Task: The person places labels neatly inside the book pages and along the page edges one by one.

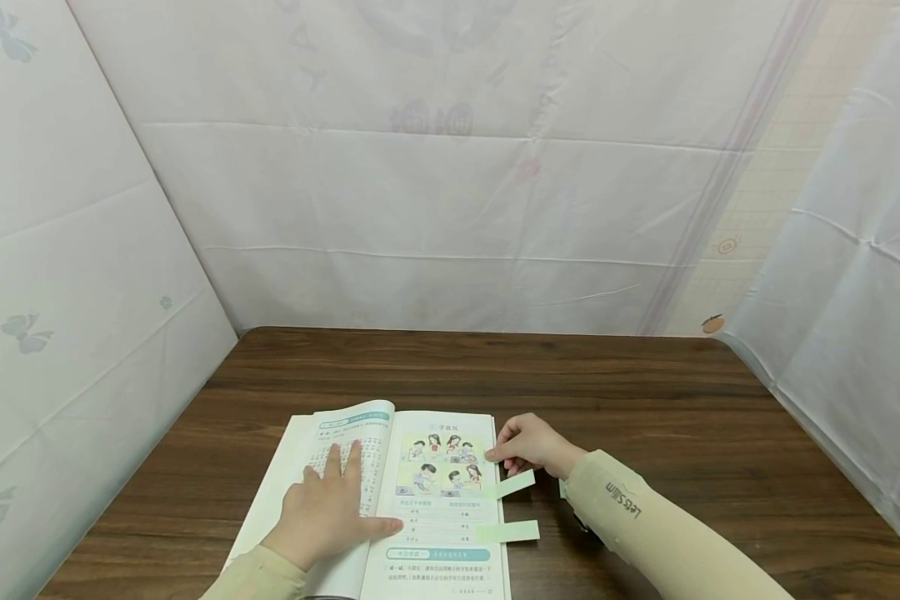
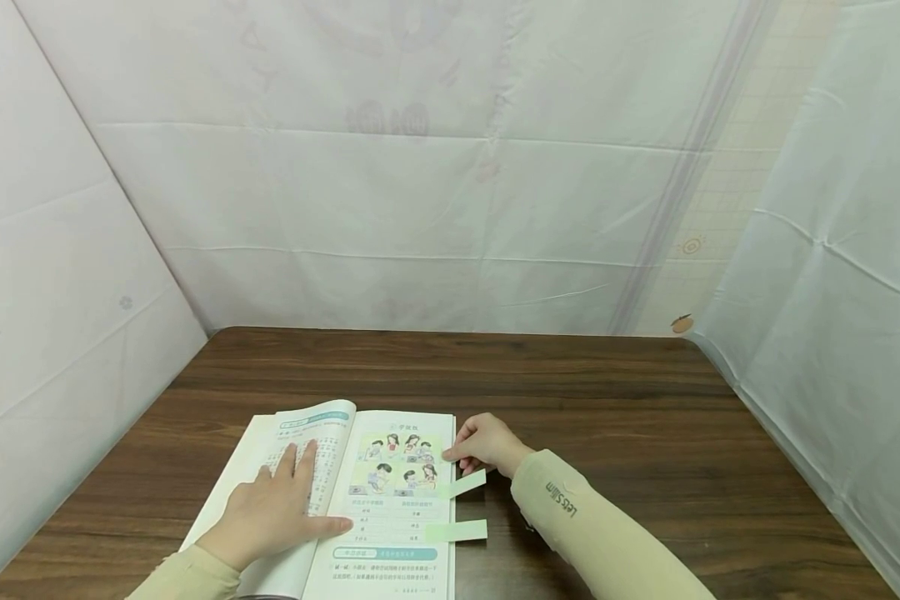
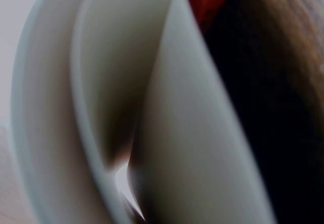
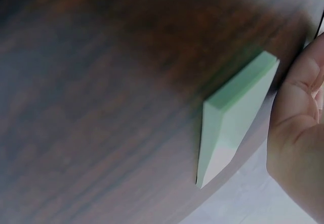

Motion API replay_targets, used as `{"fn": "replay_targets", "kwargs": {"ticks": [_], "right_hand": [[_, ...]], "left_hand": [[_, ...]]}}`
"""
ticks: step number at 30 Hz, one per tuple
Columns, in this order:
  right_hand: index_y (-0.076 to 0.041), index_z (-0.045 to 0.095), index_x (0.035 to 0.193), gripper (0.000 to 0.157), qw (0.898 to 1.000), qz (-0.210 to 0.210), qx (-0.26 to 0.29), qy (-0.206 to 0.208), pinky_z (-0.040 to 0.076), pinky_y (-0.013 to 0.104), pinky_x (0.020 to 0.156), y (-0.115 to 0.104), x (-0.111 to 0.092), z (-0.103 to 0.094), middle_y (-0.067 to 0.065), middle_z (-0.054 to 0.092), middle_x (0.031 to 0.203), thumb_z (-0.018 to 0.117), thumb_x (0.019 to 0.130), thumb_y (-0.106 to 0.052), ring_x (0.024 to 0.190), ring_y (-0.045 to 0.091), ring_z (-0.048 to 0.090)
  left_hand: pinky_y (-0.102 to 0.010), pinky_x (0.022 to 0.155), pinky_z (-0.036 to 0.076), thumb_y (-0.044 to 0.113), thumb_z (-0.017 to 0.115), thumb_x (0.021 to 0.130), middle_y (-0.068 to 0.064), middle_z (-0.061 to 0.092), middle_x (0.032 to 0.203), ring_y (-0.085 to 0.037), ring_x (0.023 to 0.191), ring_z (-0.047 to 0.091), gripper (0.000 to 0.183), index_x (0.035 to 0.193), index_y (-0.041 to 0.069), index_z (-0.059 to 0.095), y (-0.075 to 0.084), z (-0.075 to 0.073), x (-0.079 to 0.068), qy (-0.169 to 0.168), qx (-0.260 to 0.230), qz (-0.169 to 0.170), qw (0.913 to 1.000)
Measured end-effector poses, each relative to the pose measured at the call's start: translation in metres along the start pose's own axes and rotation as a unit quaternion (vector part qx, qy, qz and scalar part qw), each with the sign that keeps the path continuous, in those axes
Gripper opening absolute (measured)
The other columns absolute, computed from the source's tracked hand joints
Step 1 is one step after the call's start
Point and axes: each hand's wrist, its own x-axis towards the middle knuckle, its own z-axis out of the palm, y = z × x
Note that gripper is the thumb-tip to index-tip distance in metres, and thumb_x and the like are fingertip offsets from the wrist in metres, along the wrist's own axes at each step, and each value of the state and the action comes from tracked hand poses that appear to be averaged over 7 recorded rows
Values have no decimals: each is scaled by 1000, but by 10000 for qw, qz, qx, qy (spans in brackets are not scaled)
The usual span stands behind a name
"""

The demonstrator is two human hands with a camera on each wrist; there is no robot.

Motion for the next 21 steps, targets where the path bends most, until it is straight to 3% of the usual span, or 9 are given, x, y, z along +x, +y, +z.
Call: {"fn": "replay_targets", "kwargs": {"ticks": [21], "right_hand": [[-5,63,82,20,9995,45,-284,138,53,25,55,-3,-4,2,2,61,61,80,82,-15,50,9,56]], "left_hand": [[-58,74,49,82,70,61,-37,36,149,-66,120,46,129,152,-2,32,2,-4,-3,-43,-26,-32,10000]]}}
